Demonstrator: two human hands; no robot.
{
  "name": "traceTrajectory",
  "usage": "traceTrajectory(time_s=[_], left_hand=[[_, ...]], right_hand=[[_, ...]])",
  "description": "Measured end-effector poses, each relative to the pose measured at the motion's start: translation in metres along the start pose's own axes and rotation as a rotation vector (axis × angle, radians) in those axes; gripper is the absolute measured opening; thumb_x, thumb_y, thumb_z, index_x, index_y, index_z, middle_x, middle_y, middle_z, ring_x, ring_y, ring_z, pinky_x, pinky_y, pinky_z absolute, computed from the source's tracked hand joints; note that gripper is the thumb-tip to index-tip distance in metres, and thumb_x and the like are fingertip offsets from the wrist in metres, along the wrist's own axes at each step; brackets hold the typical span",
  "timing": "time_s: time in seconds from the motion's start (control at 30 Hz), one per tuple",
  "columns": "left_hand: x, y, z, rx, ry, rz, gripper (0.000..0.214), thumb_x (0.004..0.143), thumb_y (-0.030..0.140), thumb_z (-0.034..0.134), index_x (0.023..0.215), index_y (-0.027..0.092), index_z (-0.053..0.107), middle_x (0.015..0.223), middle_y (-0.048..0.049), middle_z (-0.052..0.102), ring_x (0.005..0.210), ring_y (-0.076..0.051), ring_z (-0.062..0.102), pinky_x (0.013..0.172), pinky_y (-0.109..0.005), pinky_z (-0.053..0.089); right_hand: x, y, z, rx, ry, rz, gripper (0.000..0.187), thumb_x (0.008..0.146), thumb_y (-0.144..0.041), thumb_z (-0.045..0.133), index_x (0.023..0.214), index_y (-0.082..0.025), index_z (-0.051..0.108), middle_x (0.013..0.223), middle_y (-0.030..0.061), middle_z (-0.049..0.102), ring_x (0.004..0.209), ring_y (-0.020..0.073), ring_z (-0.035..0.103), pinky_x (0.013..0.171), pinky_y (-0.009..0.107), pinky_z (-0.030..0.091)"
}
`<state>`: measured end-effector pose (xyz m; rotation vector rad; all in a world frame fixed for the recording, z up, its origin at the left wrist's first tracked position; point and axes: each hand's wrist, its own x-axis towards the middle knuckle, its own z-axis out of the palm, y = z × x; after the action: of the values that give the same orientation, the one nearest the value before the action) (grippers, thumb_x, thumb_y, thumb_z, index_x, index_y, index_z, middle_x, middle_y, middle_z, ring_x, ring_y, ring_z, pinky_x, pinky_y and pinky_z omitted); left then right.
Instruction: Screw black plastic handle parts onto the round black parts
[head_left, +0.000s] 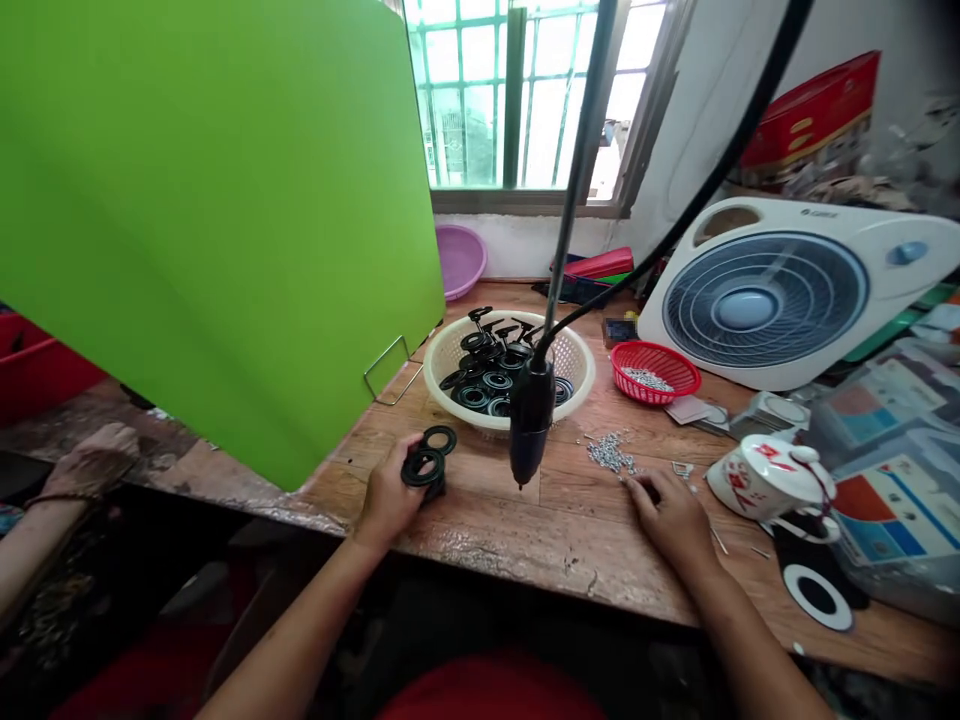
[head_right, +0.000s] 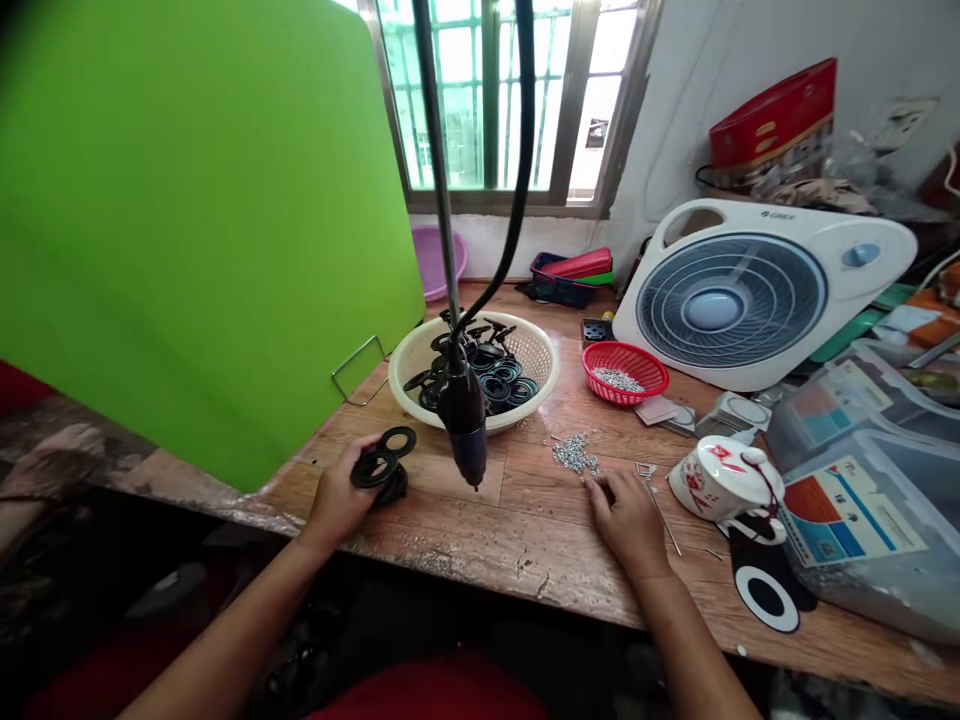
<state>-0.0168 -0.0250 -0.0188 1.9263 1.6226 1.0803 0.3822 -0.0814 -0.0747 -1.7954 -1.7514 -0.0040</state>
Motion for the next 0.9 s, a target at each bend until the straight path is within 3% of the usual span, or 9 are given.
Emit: traceTrajectory(time_s=[0.1,0.2,0.33,0.53,0.63,0.73,0.9], left_hand=[[-0.013,-0.002,0.001,0.099,0.151,0.019,0.036,0.082,0.033,0.054,0.114,0.016,0.048,0.107,-0.0108,0.058,0.095,-0.023,0.058,0.087,-0.037,0.046],[-0.029,0.004,-0.001,0.087,0.171,-0.053,0.026,0.085,0.036,0.051,0.103,0.018,0.049,0.095,-0.0081,0.059,0.087,-0.023,0.059,0.078,-0.035,0.048],[-0.053,0.018,0.018,-0.040,0.074,-0.025,0.019,0.087,0.033,0.049,0.101,0.020,0.047,0.093,-0.0061,0.059,0.085,-0.020,0.059,0.078,-0.033,0.047],[-0.066,0.033,0.055,-0.195,-0.109,0.003,0.025,0.085,0.030,0.054,0.104,0.019,0.043,0.097,-0.0073,0.059,0.089,-0.020,0.059,0.080,-0.034,0.048],[-0.061,0.029,0.050,-0.143,-0.231,0.167,0.043,0.079,0.029,0.063,0.115,0.019,0.043,0.111,-0.0105,0.056,0.105,-0.025,0.053,0.092,-0.040,0.043],[-0.054,0.023,0.040,-0.078,-0.353,0.279,0.040,0.078,0.026,0.065,0.115,0.020,0.051,0.116,-0.0097,0.055,0.112,-0.027,0.045,0.099,-0.044,0.037],[-0.052,0.029,0.037,-0.067,-0.438,0.290,0.035,0.076,0.027,0.068,0.109,0.022,0.059,0.112,-0.0077,0.054,0.108,-0.026,0.045,0.096,-0.041,0.038]], right_hand=[[-0.001,-0.004,-0.007,0.081,0.032,0.032,0.027,0.089,-0.043,0.048,0.081,-0.019,0.060,0.085,0.0064,0.061,0.077,0.0205,0.055,0.071,0.032,0.042],[-0.005,-0.020,-0.014,0.127,0.025,0.001,0.025,0.089,-0.040,0.049,0.081,-0.019,0.060,0.084,0.0065,0.061,0.075,0.0200,0.055,0.069,0.031,0.042],[-0.015,-0.065,-0.011,0.314,-0.112,-0.051,0.021,0.090,-0.034,0.049,0.077,-0.019,0.058,0.079,0.0049,0.058,0.072,0.0178,0.053,0.066,0.029,0.041],[-0.029,-0.127,0.018,0.511,-0.265,-0.125,0.014,0.087,-0.025,0.052,0.076,-0.018,0.057,0.075,0.0033,0.056,0.072,0.0162,0.053,0.066,0.027,0.042],[-0.029,-0.139,0.029,0.516,-0.258,-0.120,0.011,0.086,-0.022,0.053,0.077,-0.018,0.057,0.076,0.0027,0.056,0.074,0.0161,0.054,0.068,0.027,0.042],[-0.026,-0.144,0.037,0.506,-0.253,-0.101,0.010,0.086,-0.022,0.053,0.077,-0.018,0.057,0.076,0.0024,0.056,0.073,0.0159,0.054,0.067,0.027,0.041],[-0.020,-0.149,0.046,0.512,-0.241,-0.078,0.010,0.084,-0.021,0.053,0.077,-0.018,0.059,0.075,0.0019,0.056,0.071,0.0152,0.054,0.066,0.025,0.041]])
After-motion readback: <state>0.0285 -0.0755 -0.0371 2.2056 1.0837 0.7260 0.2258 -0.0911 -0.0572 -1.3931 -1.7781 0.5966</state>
